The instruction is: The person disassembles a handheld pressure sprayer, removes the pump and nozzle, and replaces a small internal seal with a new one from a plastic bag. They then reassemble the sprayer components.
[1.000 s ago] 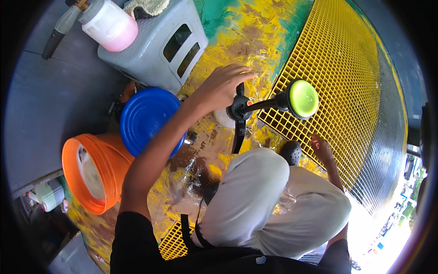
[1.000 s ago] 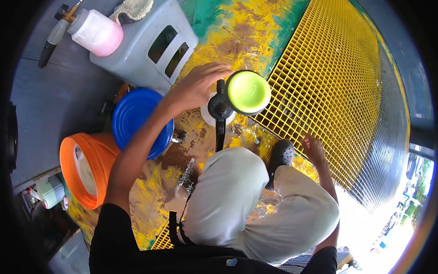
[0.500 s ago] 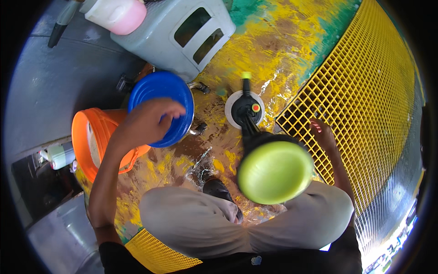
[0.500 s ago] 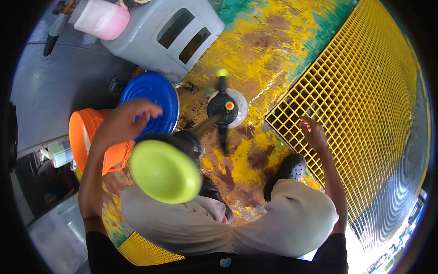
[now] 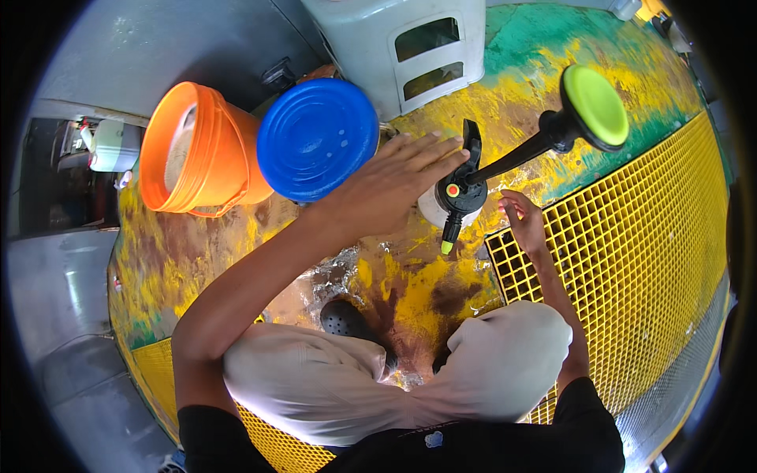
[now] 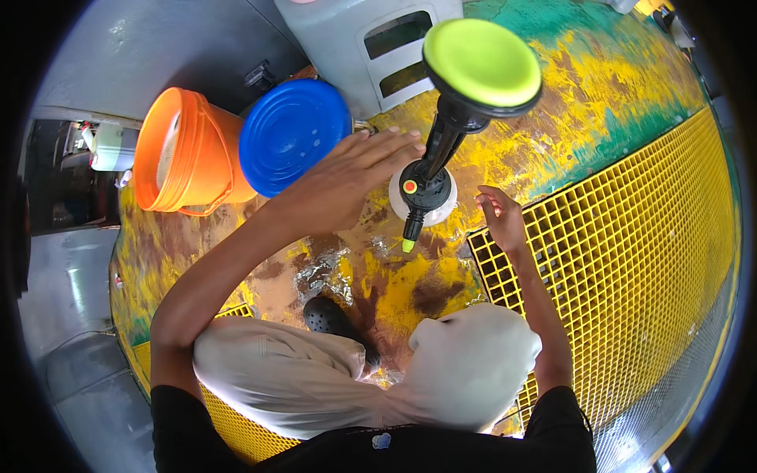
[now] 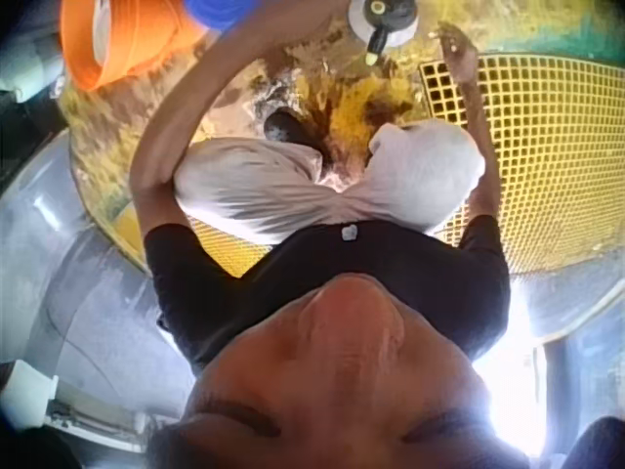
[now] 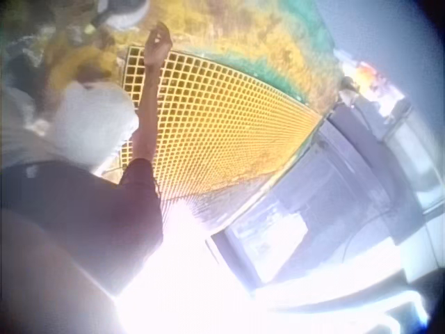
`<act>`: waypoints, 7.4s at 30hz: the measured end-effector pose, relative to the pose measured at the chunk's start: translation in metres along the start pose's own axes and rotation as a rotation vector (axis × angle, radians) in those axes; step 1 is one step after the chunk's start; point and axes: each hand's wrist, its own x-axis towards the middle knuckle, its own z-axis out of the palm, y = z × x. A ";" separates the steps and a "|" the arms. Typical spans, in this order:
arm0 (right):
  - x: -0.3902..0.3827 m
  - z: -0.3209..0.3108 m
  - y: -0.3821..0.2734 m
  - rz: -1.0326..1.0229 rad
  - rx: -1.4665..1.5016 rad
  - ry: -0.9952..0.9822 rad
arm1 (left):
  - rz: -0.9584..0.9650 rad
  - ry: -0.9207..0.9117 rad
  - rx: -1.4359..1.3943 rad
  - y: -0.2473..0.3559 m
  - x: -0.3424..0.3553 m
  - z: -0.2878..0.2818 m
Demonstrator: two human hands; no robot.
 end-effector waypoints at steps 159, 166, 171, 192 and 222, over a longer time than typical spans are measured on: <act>0.049 0.030 -0.203 -0.510 0.386 0.110 | -0.442 0.814 -1.341 -0.039 -0.022 -0.047; 0.049 -0.002 -0.207 -0.006 0.857 -0.441 | -0.331 0.785 -1.310 -0.039 -0.023 -0.052; 0.045 0.002 -0.215 0.245 0.945 -0.958 | -0.139 0.700 -1.308 -0.037 -0.027 -0.059; 0.003 0.079 -0.229 0.288 0.603 -0.980 | -0.052 1.076 -1.677 -0.050 -0.042 -0.124; 0.031 0.067 -0.246 -0.696 -0.355 -0.036 | -0.158 1.139 -1.673 -0.093 -0.073 -0.126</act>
